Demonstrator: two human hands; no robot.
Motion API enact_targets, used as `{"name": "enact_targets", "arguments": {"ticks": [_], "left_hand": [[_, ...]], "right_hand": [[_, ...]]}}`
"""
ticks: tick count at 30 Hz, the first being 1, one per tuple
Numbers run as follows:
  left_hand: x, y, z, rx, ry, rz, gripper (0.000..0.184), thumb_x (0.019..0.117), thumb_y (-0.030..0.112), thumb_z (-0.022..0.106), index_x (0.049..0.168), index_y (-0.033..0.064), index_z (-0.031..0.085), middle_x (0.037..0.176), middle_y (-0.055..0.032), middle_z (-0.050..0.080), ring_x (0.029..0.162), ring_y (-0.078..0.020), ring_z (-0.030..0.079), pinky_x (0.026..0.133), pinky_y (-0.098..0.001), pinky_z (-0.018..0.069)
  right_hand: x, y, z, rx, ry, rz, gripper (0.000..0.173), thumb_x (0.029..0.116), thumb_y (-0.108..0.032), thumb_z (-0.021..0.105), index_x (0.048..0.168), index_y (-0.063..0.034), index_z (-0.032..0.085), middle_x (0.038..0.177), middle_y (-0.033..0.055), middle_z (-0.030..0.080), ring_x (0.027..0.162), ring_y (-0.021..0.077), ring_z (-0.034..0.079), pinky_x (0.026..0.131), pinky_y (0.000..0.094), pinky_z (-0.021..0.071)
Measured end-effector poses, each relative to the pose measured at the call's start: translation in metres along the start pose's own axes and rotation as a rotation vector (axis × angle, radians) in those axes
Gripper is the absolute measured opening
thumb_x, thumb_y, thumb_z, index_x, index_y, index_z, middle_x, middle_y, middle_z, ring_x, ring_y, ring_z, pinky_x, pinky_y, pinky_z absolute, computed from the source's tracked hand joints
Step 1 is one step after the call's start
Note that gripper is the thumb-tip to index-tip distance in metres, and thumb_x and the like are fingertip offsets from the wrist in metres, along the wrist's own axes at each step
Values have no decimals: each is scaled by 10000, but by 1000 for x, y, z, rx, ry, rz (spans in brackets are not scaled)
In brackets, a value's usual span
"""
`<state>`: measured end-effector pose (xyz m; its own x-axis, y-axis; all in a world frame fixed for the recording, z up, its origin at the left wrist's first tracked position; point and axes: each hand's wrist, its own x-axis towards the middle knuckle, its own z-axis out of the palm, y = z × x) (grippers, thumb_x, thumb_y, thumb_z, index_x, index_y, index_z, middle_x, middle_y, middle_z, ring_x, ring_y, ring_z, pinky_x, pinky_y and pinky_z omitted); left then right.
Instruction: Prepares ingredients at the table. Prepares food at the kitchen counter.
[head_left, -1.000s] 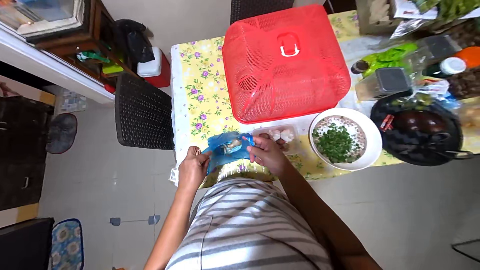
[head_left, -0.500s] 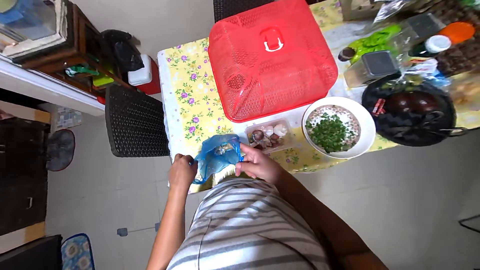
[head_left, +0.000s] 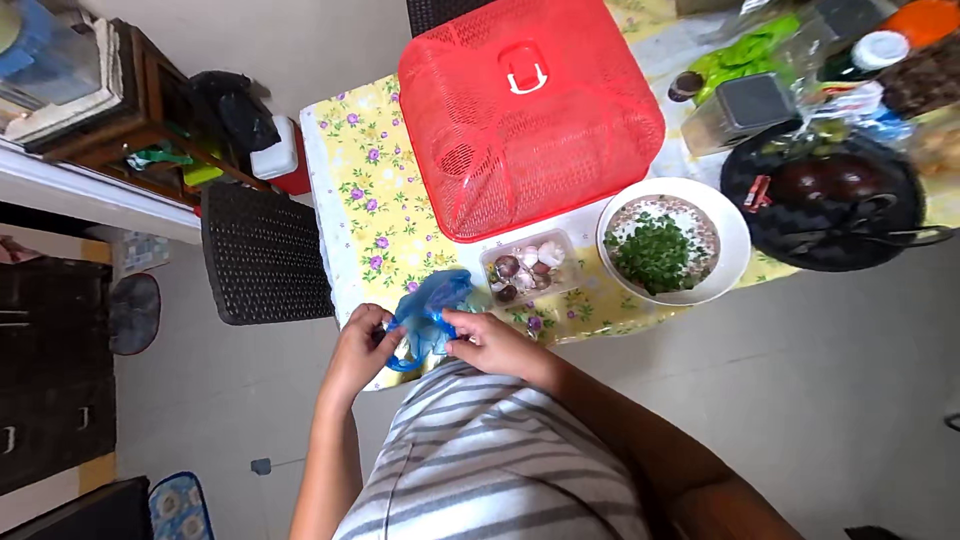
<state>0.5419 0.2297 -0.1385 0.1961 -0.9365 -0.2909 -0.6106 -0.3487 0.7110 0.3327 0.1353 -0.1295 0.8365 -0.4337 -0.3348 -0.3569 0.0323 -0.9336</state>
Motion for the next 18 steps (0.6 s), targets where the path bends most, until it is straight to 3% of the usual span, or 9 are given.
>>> {"name": "enact_targets", "arguments": {"ticks": [3, 5, 6, 8, 10, 13, 15, 18], "left_hand": [[4, 9, 18, 26, -113, 2, 605, 864, 139, 784, 1336, -134, 521, 1183, -272, 637, 940, -294, 671, 851, -422, 564], [9, 13, 34, 88, -106, -26, 714, 854, 99, 777, 1438, -146, 446, 1288, -313, 605, 1111, -377, 649, 992, -483, 514], [11, 14, 41, 99, -92, -30, 695, 858, 57, 752, 1445, -148, 442, 1337, -324, 584, 1211, -405, 614, 1072, -495, 469], [16, 14, 54, 91, -28, 2, 557, 875, 12, 701, 1376, -154, 523, 1311, -321, 608, 1239, -414, 604, 1104, -497, 445], [22, 20, 59, 105, -1, 5, 336, 917, 23, 660, 1221, -121, 648, 1177, -288, 666, 1122, -389, 653, 1023, -499, 494], [28, 22, 61, 122, 2, 15, 178, 910, 0, 650, 1047, -106, 690, 1047, -266, 673, 1011, -374, 661, 932, -501, 519], [31, 21, 59, 120, -8, -9, 215, 889, -17, 659, 1078, -118, 677, 1080, -280, 670, 1033, -383, 660, 949, -512, 516], [37, 22, 50, 165, -63, -166, 357, 929, 73, 704, 1225, -112, 631, 1160, -282, 662, 1056, -378, 666, 970, -516, 519]], "right_hand": [[0, -3, 2, -46, 10, -78, 393, 1032, -12, 488, 1401, 109, 544, 1287, 303, 644, 1195, 382, 635, 1065, 462, 455], [-2, -8, 0, -91, -30, -107, 367, 1041, -15, 488, 1377, 107, 570, 1302, 301, 639, 1235, 393, 619, 1089, 473, 440], [-3, -9, -1, -113, -48, -123, 357, 1040, -11, 487, 1364, 102, 584, 1297, 298, 643, 1237, 396, 618, 1087, 477, 440], [-4, -10, -3, -156, -79, -146, 339, 1039, -8, 485, 1337, 86, 618, 1279, 290, 656, 1227, 400, 624, 1078, 483, 446], [-5, -8, -6, -175, -87, -158, 323, 1036, -7, 488, 1303, 79, 647, 1257, 292, 664, 1214, 411, 626, 1068, 494, 448], [-7, -6, -11, -173, -76, -135, 343, 1044, -20, 488, 1350, 78, 610, 1283, 292, 652, 1223, 410, 623, 1071, 499, 447], [-9, -5, -14, -146, -33, -104, 377, 1046, -26, 490, 1399, 89, 555, 1247, 298, 659, 1168, 407, 641, 1039, 497, 464], [-9, 3, -15, -72, 108, -42, 428, 1057, -57, 482, 1455, 99, 488, 1109, 292, 683, 1028, 386, 658, 969, 487, 495]]}}
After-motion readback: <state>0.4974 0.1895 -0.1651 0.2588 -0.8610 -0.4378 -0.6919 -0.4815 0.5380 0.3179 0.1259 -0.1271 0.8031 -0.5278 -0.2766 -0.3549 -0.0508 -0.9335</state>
